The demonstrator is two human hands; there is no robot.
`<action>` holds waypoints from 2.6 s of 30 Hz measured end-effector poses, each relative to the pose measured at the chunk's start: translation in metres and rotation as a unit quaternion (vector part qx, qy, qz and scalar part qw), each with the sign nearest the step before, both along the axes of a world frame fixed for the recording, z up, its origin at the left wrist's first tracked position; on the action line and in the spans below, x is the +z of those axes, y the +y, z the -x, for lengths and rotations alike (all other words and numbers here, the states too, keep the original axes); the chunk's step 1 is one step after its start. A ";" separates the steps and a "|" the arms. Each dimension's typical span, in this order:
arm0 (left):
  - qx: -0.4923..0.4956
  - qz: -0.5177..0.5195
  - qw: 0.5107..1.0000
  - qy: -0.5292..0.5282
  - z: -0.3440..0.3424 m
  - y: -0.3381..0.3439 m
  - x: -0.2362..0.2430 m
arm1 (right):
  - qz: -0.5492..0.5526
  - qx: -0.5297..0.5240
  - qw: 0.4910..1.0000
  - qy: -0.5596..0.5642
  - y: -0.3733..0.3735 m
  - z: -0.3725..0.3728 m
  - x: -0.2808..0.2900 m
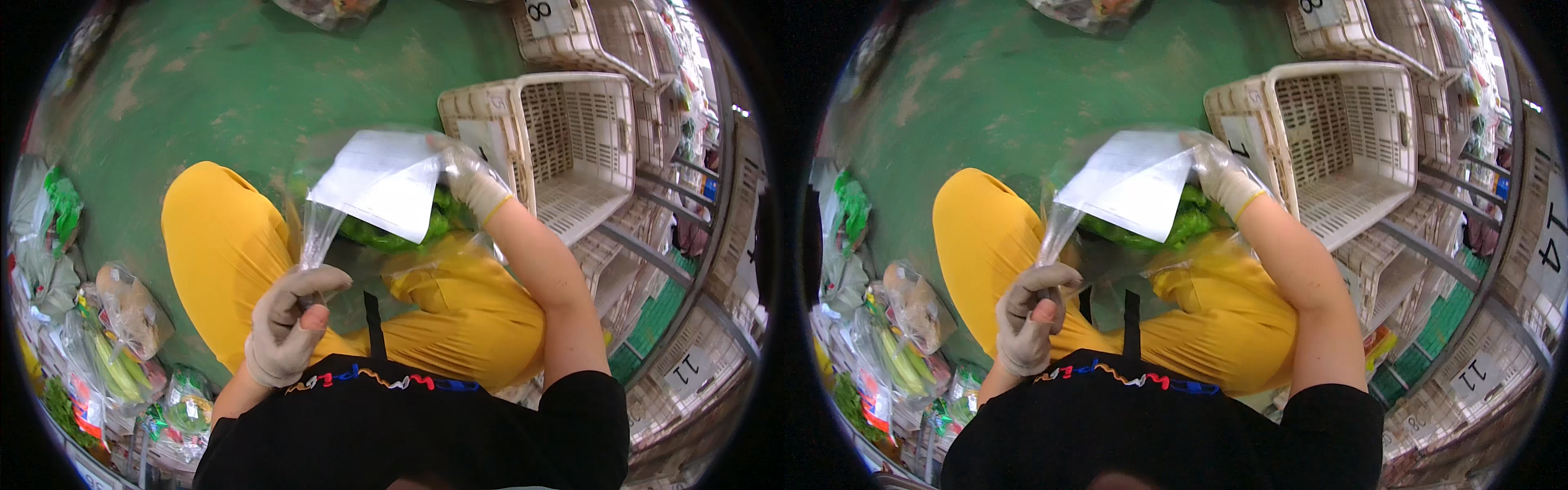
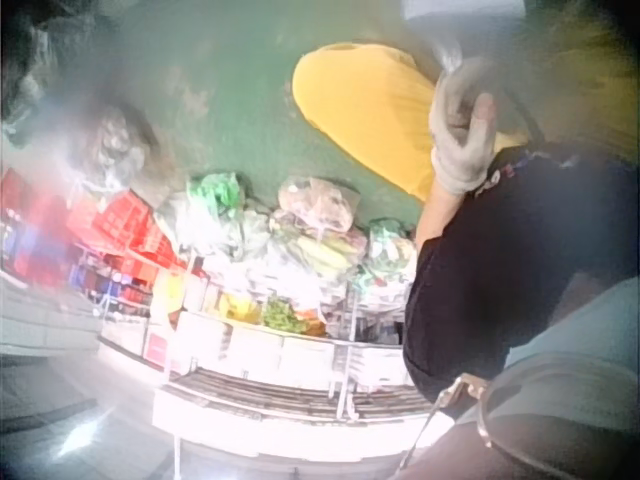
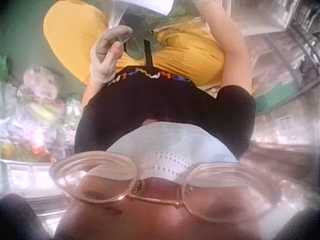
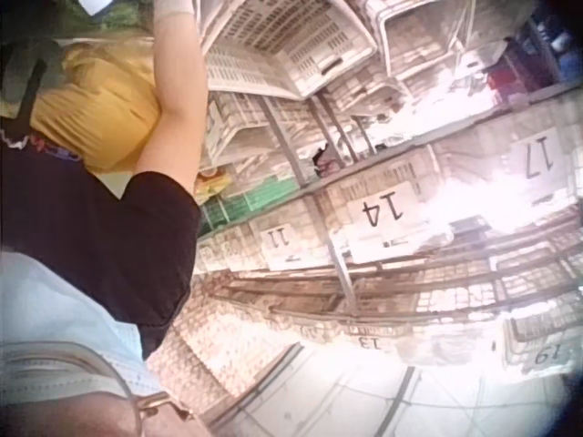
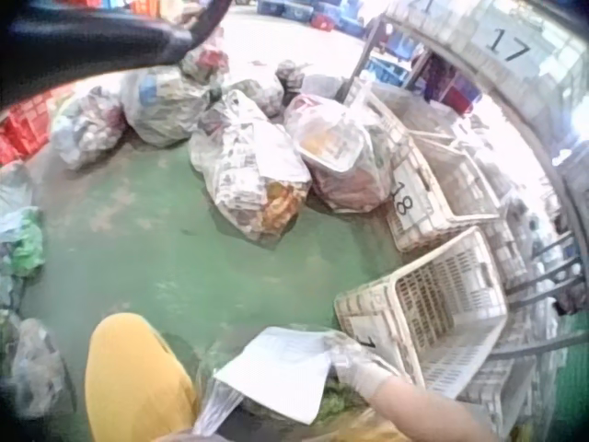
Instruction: The person sorts various food items and produce from plastic bins into plastic bags, tying the bags closed and placing them onto the floor or into other bins.
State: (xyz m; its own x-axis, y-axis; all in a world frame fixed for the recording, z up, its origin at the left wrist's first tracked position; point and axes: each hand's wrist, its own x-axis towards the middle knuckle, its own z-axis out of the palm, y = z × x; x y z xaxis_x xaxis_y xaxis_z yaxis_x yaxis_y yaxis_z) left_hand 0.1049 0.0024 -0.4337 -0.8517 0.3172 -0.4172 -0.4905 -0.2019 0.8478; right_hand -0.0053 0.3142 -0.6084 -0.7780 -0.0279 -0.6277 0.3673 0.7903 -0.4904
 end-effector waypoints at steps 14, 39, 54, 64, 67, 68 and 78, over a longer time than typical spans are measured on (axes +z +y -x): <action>-0.098 -0.058 0.941 -0.319 0.046 -0.032 0.026 | -0.280 0.565 0.774 0.059 0.043 -0.054 0.197; -0.201 0.272 0.941 0.029 0.106 0.075 -0.015 | 0.423 0.157 0.889 -0.077 -0.017 -0.015 0.112; -0.176 0.069 0.982 -0.008 0.083 0.065 -0.057 | 0.450 0.038 0.886 -0.105 -0.029 -0.017 0.100; -0.380 0.423 0.669 0.479 0.100 0.097 -0.088 | 0.123 0.338 0.883 0.301 0.010 -0.034 0.135; -0.462 0.468 0.603 0.451 0.108 0.097 -0.093 | -0.294 0.133 0.871 0.371 0.064 -0.067 0.102; -0.492 0.452 0.575 0.473 0.110 0.099 -0.094 | -0.341 0.099 0.869 0.344 0.085 -0.073 0.090; -0.196 0.481 0.757 0.397 0.171 -0.033 -0.033 | -0.309 -0.120 0.885 0.326 0.191 -0.027 0.077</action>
State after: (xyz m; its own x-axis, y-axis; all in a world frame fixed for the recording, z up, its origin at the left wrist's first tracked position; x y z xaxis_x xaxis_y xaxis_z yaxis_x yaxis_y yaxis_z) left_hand -0.0662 -0.0309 -0.4670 -0.8745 0.4844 -0.0220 0.3871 0.7248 0.5700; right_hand 0.0220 0.5052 -0.5314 -0.9178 0.3786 0.1200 0.3584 0.9197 -0.1606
